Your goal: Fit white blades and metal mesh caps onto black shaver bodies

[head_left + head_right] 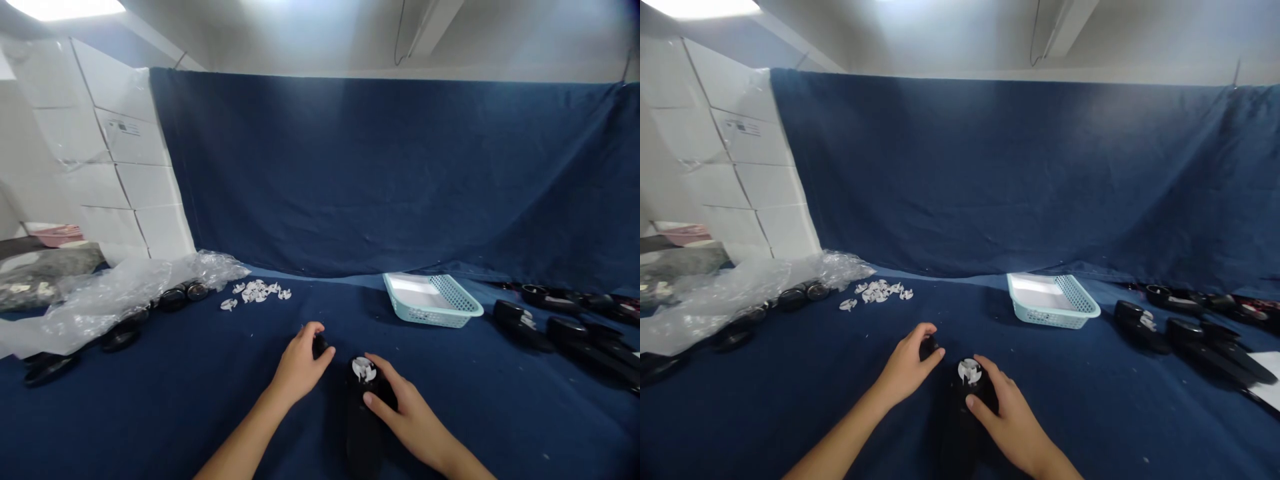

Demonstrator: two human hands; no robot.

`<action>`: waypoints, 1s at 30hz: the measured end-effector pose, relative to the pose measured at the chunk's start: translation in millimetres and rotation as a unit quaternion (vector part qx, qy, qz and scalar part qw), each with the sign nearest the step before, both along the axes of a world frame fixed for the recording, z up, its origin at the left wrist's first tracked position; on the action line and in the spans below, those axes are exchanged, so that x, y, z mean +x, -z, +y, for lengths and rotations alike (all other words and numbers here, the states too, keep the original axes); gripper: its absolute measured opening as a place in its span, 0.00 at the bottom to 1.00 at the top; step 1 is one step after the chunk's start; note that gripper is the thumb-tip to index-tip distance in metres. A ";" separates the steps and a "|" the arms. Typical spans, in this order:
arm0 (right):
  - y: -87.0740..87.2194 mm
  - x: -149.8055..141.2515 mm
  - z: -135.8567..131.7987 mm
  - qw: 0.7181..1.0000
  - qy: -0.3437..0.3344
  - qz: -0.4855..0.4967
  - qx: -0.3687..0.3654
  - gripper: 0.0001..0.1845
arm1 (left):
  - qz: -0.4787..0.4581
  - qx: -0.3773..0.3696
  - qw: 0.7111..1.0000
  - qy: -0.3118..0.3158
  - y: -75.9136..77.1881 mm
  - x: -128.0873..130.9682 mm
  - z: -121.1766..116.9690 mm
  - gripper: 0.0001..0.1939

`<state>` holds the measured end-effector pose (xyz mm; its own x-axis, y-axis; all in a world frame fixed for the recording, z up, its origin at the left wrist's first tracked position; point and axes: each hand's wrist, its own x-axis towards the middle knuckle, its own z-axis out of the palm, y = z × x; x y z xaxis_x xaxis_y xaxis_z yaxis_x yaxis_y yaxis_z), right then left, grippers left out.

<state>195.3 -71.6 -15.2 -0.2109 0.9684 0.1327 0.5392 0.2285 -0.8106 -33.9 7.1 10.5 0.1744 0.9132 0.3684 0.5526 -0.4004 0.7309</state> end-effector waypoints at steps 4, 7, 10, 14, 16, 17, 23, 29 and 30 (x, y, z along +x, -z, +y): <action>0.5 0.5 1.4 1.000 0.001 0.004 0.000 0.31 | -0.015 0.008 0.996 -0.086 1.4 -6.8 11.7 0.13; 0.4 0.8 1.6 1.000 0.003 0.007 -0.006 0.31 | -0.017 -0.007 0.989 -0.148 1.2 -15.3 21.2 0.11; 0.5 0.7 1.4 1.000 0.001 0.005 -0.010 0.31 | -0.020 -0.016 0.979 -0.200 0.7 -23.6 28.7 0.11; 1.1 0.4 1.5 1.000 0.000 0.004 -0.007 0.31 | -0.011 -0.017 0.973 -0.232 0.2 -30.7 34.4 0.11; 0.9 0.4 1.6 1.000 -0.002 0.004 -0.005 0.31 | 0.001 -0.016 0.972 -0.236 0.0 -32.4 35.5 0.11; 0.7 0.4 1.6 1.000 -0.003 0.004 -0.004 0.31 | 0.010 -0.015 0.971 -0.238 -0.4 -32.8 35.6 0.11; 0.2 1.1 1.4 1.000 -0.004 0.003 -0.002 0.31 | 0.119 -0.006 0.973 -0.199 -6.5 -31.4 27.5 0.13; -0.2 0.6 0.9 1.000 -0.003 0.003 -0.002 0.31 | 0.253 -0.022 0.965 -0.058 -9.0 -31.4 12.1 0.14; -0.7 0.5 0.7 1.000 -0.002 0.003 -0.002 0.31 | 0.266 -0.021 0.962 -0.048 -9.7 -31.7 10.6 0.16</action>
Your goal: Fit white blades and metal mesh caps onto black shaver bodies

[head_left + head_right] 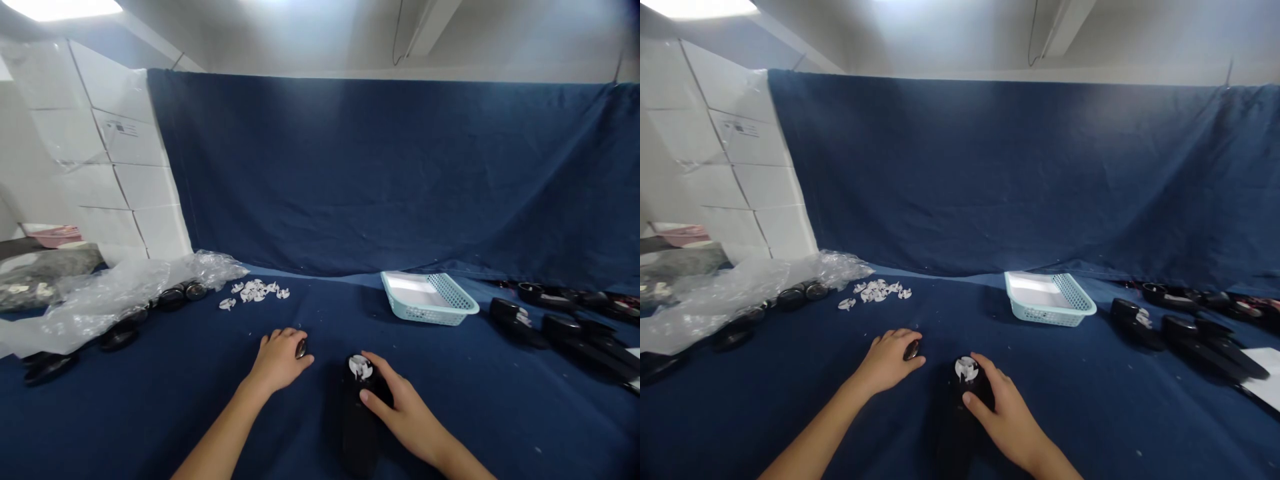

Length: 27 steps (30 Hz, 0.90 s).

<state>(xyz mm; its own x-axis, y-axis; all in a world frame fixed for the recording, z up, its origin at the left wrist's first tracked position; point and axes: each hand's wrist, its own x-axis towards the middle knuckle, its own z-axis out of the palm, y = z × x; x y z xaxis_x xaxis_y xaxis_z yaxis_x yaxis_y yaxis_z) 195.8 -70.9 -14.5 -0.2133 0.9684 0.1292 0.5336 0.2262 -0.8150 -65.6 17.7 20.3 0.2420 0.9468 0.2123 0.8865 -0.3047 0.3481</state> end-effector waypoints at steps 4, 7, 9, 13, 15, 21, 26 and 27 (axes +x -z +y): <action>-1.7 -0.1 -0.3 1.000 -0.001 -0.003 -0.002 0.31 | 0.034 0.016 0.999 -0.003 -7.4 4.6 -4.9 0.20; -1.7 -0.1 -0.3 1.000 -0.002 -0.005 0.002 0.31 | 0.029 0.031 0.999 -0.010 -16.0 16.6 -12.8 0.22; -0.9 -0.3 -0.1 1.000 0.000 -0.006 0.005 0.31 | -0.015 0.015 1.000 -0.002 -20.7 25.9 -19.9 0.22; 1.4 -0.4 0.2 1.000 0.003 -0.008 0.011 0.31 | -0.150 0.000 0.987 0.063 -21.7 37.2 -28.2 0.20; 1.9 -0.2 -0.2 1.000 0.001 -0.009 0.013 0.31 | -0.202 0.005 0.975 0.093 -16.9 37.0 -26.4 0.18; 1.8 0.4 -1.6 1.000 -0.002 -0.010 0.015 0.31 | -0.209 0.019 0.975 0.078 3.2 26.9 -11.6 0.18; 0.1 -0.6 -1.9 1.000 -0.001 -0.007 0.013 0.31 | -0.175 0.012 0.978 0.114 3.8 23.5 -12.0 0.19; -0.6 -0.9 -2.1 1.000 -0.001 -0.006 0.012 0.31 | -0.164 0.015 0.978 0.125 2.4 23.6 -13.1 0.20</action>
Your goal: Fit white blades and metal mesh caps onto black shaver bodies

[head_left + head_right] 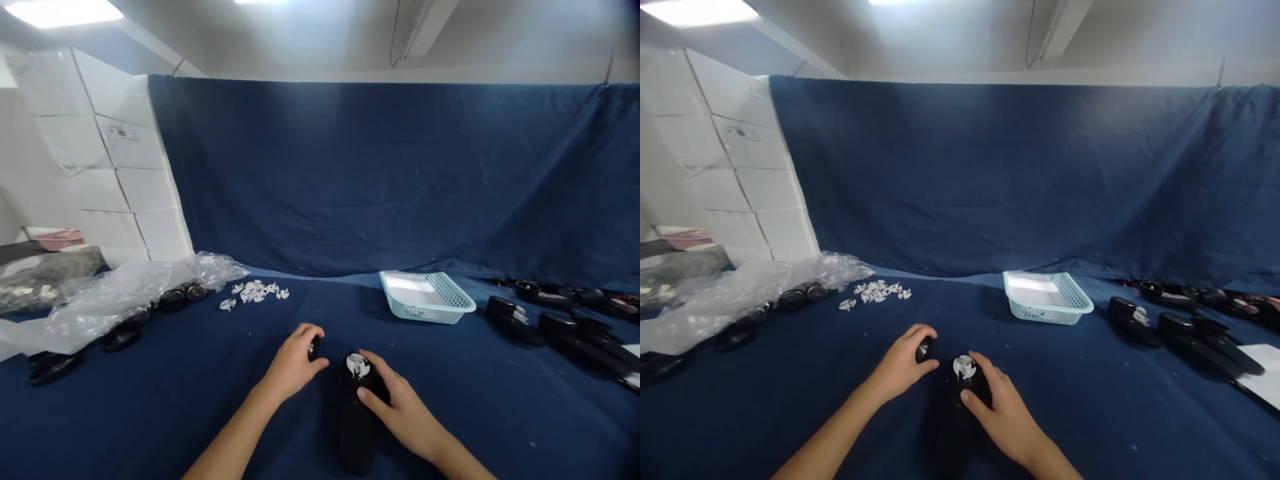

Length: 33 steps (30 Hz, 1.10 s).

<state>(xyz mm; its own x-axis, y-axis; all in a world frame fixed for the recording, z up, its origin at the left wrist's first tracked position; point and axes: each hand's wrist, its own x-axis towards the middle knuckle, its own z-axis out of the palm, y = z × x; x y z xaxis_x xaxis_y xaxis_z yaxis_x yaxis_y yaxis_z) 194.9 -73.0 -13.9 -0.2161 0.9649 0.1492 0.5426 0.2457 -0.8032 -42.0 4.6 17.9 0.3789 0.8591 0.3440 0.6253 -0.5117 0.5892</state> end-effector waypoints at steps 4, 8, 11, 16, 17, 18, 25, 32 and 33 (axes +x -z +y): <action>-2.4 -0.7 0.0 1.000 -0.001 0.006 0.001 0.31 | 0.058 0.026 0.998 0.030 -5.0 0.6 -3.5 0.25; -2.5 0.1 0.3 1.000 -0.006 0.004 0.001 0.31 | 0.092 0.034 0.994 0.042 -7.5 2.2 -6.5 0.23; -1.9 0.4 0.3 1.000 -0.007 0.004 0.003 0.30 | 0.107 0.039 0.992 0.058 -9.0 4.7 -9.7 0.23; -2.0 -0.4 0.2 1.000 -0.002 0.009 0.002 0.31 | 0.119 0.047 0.990 0.054 -12.5 7.5 -12.0 0.16; -2.2 -0.4 0.2 1.000 -0.003 0.010 0.000 0.31 | 0.122 0.047 0.991 0.038 -13.2 7.4 -11.4 0.13; -2.3 -0.3 0.2 1.000 -0.003 0.011 -0.002 0.31 | 0.123 0.045 0.991 0.019 -13.7 7.0 -10.5 0.10; -0.5 1.1 0.7 1.000 0.000 0.003 -0.004 0.31 | 0.108 0.045 0.991 -0.064 -9.7 -1.3 1.6 0.10; -1.8 0.6 0.1 1.000 -0.004 0.012 0.003 0.31 | 0.111 0.028 0.986 -0.124 -1.4 -19.6 19.3 0.09; -2.3 0.6 -0.1 1.000 -0.004 0.012 0.001 0.31 | 0.115 0.024 0.984 -0.134 -1.4 -21.7 20.7 0.09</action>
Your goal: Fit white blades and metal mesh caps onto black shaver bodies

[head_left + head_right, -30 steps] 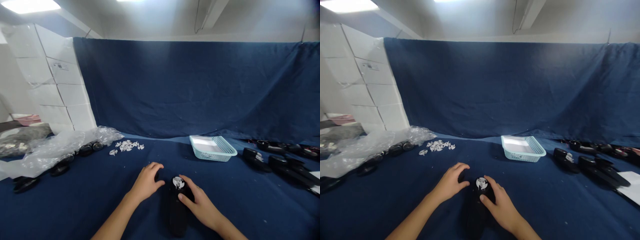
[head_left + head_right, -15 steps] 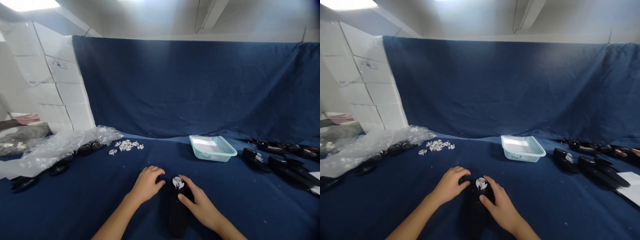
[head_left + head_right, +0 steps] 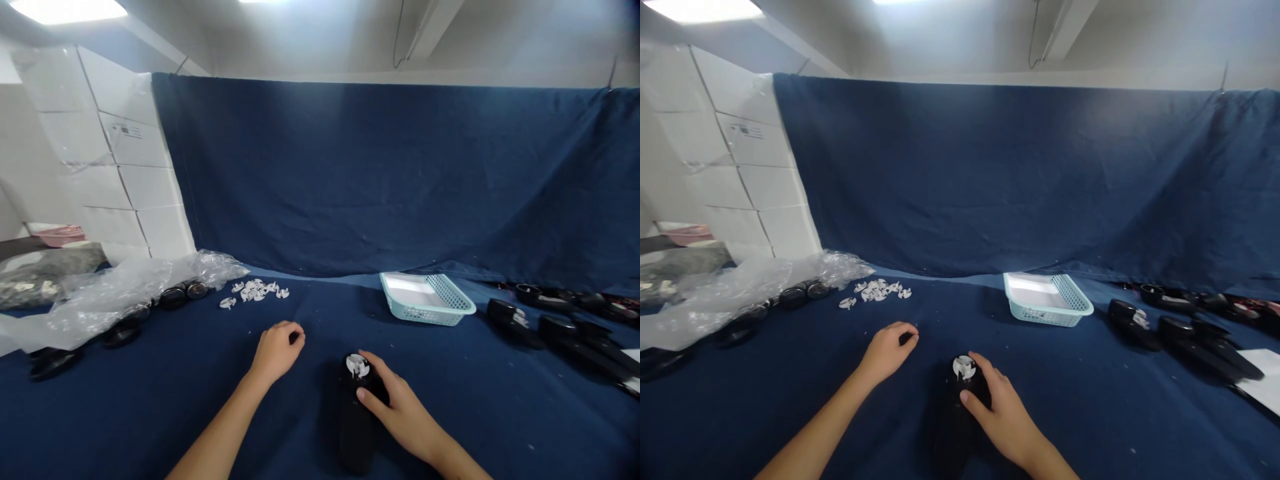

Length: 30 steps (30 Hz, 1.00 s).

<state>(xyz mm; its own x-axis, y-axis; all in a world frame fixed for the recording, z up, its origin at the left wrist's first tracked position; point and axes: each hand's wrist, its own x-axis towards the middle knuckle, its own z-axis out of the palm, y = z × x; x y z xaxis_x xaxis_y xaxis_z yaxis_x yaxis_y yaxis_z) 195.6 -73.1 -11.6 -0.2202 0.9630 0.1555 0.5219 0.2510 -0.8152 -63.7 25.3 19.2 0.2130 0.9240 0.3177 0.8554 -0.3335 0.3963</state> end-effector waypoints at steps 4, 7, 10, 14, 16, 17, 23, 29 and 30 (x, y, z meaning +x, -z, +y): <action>-0.9 0.1 -0.6 1.000 -0.001 0.000 -0.004 0.31 | 0.023 -0.019 0.999 -0.021 -5.2 -5.1 -1.7 0.08; -0.3 0.3 -0.5 1.000 -0.003 -0.001 -0.004 0.31 | 0.048 -0.037 0.998 -0.006 -12.2 -8.1 -8.1 0.12; 0.6 0.3 -0.3 1.000 -0.002 -0.004 -0.004 0.31 | 0.068 -0.049 0.996 0.007 -17.4 -9.8 -12.7 0.19; 1.4 -0.2 -0.9 1.000 -0.002 -0.002 -0.006 0.31 | 0.065 -0.032 0.997 0.000 -19.5 -3.8 -15.4 0.19; 1.5 -0.5 -1.2 1.000 -0.002 -0.004 -0.006 0.31 | 0.049 -0.026 0.998 0.011 -20.4 2.8 -18.0 0.20; 1.5 -0.6 -1.2 1.000 -0.002 -0.006 -0.006 0.31 | 0.039 -0.025 0.999 0.020 -21.2 6.6 -19.9 0.21; 1.5 -1.0 0.4 1.000 0.001 -0.015 0.001 0.31 | -0.046 -0.037 0.996 0.062 -30.8 28.8 -35.1 0.18; 3.3 -1.3 0.5 1.000 0.007 -0.006 0.007 0.32 | -0.272 -0.094 0.949 0.129 -25.6 44.7 -41.7 0.18; 3.5 -1.5 0.2 1.000 0.007 -0.002 0.006 0.32 | -0.290 -0.093 0.943 0.132 -23.9 46.8 -42.5 0.18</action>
<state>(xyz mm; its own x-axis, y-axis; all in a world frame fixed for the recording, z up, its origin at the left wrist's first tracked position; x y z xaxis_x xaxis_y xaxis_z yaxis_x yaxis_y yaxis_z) 194.1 -72.9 -15.1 -0.2066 0.9641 0.1669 0.5284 0.2535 -0.8102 -16.9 -17.2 43.1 0.2826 0.9145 0.2894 0.3736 -0.3828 0.8449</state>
